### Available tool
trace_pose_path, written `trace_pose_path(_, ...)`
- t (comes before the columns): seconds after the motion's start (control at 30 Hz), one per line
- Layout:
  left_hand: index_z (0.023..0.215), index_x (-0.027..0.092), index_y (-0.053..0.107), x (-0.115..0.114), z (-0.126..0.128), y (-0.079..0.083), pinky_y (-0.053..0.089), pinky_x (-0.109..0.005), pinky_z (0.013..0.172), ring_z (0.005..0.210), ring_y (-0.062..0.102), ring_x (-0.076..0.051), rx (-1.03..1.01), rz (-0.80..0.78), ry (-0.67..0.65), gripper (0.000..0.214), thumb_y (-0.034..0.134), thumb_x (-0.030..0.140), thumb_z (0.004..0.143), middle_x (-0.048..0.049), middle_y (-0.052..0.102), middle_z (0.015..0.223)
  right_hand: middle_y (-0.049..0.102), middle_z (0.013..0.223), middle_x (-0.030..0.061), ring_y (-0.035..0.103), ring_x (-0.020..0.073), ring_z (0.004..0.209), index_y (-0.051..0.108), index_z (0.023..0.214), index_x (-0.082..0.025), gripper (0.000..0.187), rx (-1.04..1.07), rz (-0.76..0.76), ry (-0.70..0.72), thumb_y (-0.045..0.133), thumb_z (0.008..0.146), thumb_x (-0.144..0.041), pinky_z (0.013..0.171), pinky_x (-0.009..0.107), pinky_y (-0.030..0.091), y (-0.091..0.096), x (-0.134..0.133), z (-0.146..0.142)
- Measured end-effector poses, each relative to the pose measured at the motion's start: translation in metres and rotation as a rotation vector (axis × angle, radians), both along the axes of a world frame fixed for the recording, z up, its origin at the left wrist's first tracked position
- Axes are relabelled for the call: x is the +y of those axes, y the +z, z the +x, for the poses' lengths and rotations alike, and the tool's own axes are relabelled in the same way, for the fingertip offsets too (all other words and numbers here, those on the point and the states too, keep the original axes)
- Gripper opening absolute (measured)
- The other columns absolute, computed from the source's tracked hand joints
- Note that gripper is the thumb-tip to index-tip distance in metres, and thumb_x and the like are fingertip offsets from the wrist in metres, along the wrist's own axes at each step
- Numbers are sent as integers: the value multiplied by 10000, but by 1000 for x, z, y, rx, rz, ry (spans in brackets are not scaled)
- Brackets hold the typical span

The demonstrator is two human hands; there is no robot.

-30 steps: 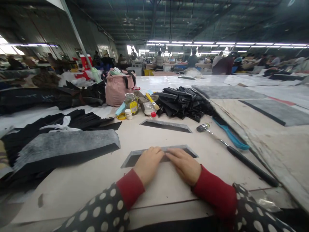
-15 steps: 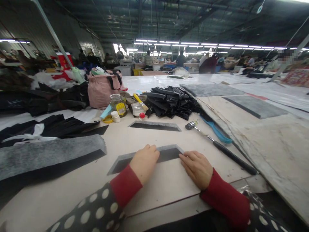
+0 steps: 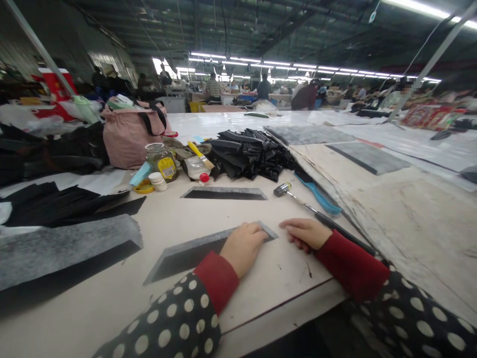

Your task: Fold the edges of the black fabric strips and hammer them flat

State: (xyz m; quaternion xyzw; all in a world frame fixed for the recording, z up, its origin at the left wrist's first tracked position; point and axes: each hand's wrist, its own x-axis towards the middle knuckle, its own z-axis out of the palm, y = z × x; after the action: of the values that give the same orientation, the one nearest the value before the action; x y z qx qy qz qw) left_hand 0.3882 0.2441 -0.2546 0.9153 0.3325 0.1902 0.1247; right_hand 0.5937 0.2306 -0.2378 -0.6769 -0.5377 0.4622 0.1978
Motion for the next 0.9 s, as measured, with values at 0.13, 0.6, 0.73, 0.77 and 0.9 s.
trace_pose_path(0.13,1020,240,583,1,1,0,417,-284,785,879,457,-156,14,8,-25,246,407,166,865,-12,556,1014,515,512,-52,401,34,322,458,1000,-103,188,212,-180,16,353,853,-155,294,140,292,13,16,-11)
trace_pose_path(0.6,1028,235,578,2,-1,-8,409,-293,835,924,443,-161,-37,22,-42,227,430,184,863,-4,550,1064,462,462,-68,372,45,385,528,703,-146,121,-109,-30,159,559,727,-260,381,177,279,7,26,-23)
trace_pose_path(0.73,1027,233,575,2,-1,-8,407,-298,844,928,447,-156,-52,16,-40,225,427,183,865,-5,553,1062,570,618,-10,483,90,560,612,771,-126,115,-277,261,200,567,687,-188,541,213,380,-4,16,-27)
trace_pose_path(0.77,1028,232,571,2,-1,-8,406,-300,846,930,449,-155,-55,15,-42,226,420,181,867,-3,553,1067,585,651,0,495,100,581,626,797,-132,136,-319,329,212,555,689,-175,560,224,389,-7,13,-28)
trace_pose_path(0.9,996,182,559,3,0,-8,393,-311,872,944,465,-154,-44,14,-45,216,385,151,872,-21,559,1067,590,703,21,510,122,629,656,867,-163,220,-450,597,290,506,712,-118,596,243,401,-14,2,-30)
